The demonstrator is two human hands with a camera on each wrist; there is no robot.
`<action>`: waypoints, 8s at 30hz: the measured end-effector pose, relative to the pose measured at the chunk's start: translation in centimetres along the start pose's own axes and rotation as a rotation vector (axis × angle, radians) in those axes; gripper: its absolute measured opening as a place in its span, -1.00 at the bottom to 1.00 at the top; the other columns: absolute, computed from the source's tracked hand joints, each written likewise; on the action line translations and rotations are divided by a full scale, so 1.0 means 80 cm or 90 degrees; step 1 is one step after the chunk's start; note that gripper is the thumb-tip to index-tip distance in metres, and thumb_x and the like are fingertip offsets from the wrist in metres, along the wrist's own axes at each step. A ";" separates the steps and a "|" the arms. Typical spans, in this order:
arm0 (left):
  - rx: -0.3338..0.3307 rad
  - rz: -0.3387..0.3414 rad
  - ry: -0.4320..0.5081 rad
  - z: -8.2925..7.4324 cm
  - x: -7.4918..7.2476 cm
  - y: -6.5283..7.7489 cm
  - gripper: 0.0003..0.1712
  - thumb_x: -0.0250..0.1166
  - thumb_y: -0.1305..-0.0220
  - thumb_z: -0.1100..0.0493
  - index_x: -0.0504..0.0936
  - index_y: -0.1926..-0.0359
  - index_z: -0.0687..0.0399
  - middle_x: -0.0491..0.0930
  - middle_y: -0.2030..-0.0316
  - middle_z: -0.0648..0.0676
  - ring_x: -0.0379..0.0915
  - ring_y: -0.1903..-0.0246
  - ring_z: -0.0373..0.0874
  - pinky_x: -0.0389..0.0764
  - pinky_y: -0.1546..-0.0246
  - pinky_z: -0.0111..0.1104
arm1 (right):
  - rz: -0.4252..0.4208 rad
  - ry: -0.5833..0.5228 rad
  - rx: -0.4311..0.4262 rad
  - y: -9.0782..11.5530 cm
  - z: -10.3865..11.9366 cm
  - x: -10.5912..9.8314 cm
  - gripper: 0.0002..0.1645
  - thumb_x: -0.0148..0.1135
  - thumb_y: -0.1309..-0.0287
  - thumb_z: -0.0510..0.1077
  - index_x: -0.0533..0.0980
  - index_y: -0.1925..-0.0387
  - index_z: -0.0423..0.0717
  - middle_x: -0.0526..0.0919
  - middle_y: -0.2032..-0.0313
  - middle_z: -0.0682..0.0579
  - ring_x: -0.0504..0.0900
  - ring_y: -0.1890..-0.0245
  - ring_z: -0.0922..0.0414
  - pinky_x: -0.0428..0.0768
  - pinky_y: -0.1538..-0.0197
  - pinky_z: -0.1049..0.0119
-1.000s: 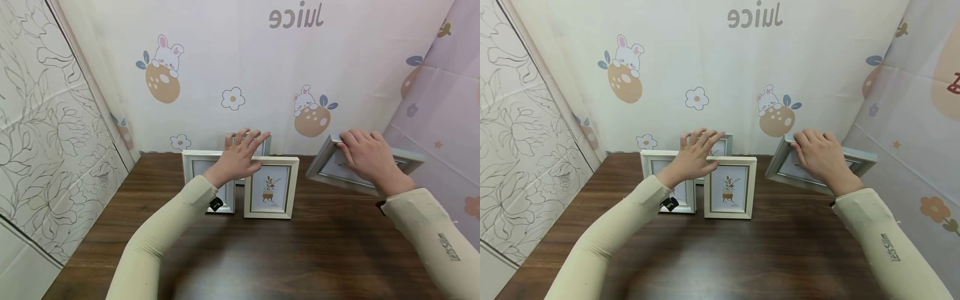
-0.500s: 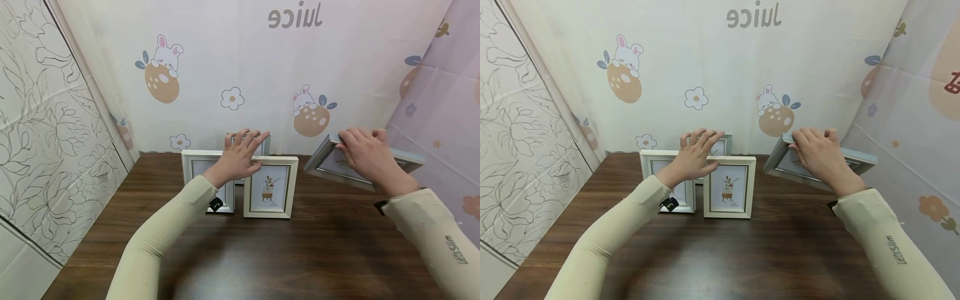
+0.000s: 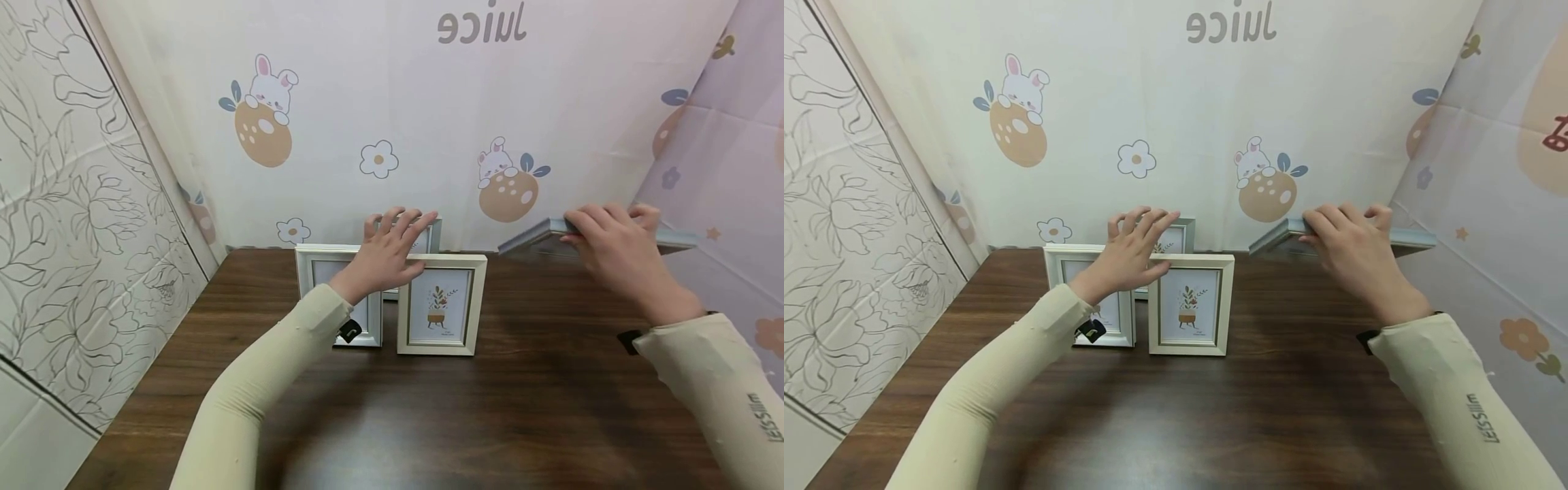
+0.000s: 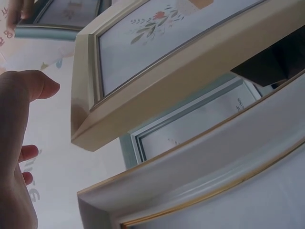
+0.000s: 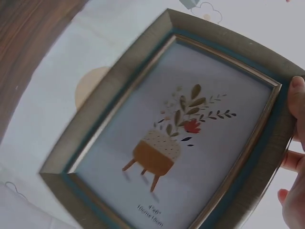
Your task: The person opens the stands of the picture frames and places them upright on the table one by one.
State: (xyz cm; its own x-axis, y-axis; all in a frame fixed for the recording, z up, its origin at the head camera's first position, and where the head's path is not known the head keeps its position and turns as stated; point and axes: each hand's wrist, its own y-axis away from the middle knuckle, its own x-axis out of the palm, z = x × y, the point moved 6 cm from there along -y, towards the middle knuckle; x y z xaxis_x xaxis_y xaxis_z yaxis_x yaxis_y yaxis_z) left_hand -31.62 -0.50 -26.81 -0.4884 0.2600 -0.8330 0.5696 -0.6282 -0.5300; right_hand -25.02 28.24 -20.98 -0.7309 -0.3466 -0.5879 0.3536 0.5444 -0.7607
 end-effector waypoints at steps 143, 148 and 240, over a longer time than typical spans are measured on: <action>0.354 -0.044 -0.126 0.000 -0.063 -0.032 -0.47 0.05 -0.48 -0.13 0.40 -0.39 -0.20 0.42 -0.23 -0.05 0.13 -0.23 -0.05 -0.03 -0.23 0.05 | -0.151 -0.324 -0.308 -0.014 0.145 -0.017 -0.64 -0.08 -0.54 -0.16 0.56 0.15 -0.35 0.66 0.25 -0.18 0.50 0.14 -0.16 0.31 -0.31 0.24; 0.356 -0.064 -0.160 0.000 -0.076 -0.032 -0.48 0.07 -0.47 -0.13 0.41 -0.39 -0.22 0.42 -0.23 -0.06 0.12 -0.22 -0.06 -0.04 -0.23 0.04 | -0.161 -0.326 -0.315 -0.016 0.146 -0.019 -0.65 -0.08 -0.54 -0.18 0.56 0.17 -0.36 0.66 0.27 -0.19 0.50 0.16 -0.17 0.32 -0.29 0.25; 0.097 -0.078 -0.053 -0.026 0.000 0.002 -0.27 0.02 -0.47 -0.23 0.17 -0.52 -0.08 0.25 -0.41 -0.04 -0.02 -0.33 0.01 -0.07 -0.20 0.06 | -0.166 -0.082 0.086 0.025 0.020 0.009 -0.39 0.04 -0.45 0.15 0.50 0.18 -0.42 0.54 0.37 -0.32 0.45 0.36 -0.33 0.30 0.22 -0.22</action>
State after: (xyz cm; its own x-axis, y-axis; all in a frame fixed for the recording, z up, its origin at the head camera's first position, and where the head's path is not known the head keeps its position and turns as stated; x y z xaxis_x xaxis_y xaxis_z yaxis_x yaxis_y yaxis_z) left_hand -30.17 0.92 -27.18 -0.6040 0.2832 -0.7449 0.4000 -0.7007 -0.5908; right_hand -23.85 27.87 -23.37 -0.7300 -0.5602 -0.3915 0.2449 0.3203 -0.9151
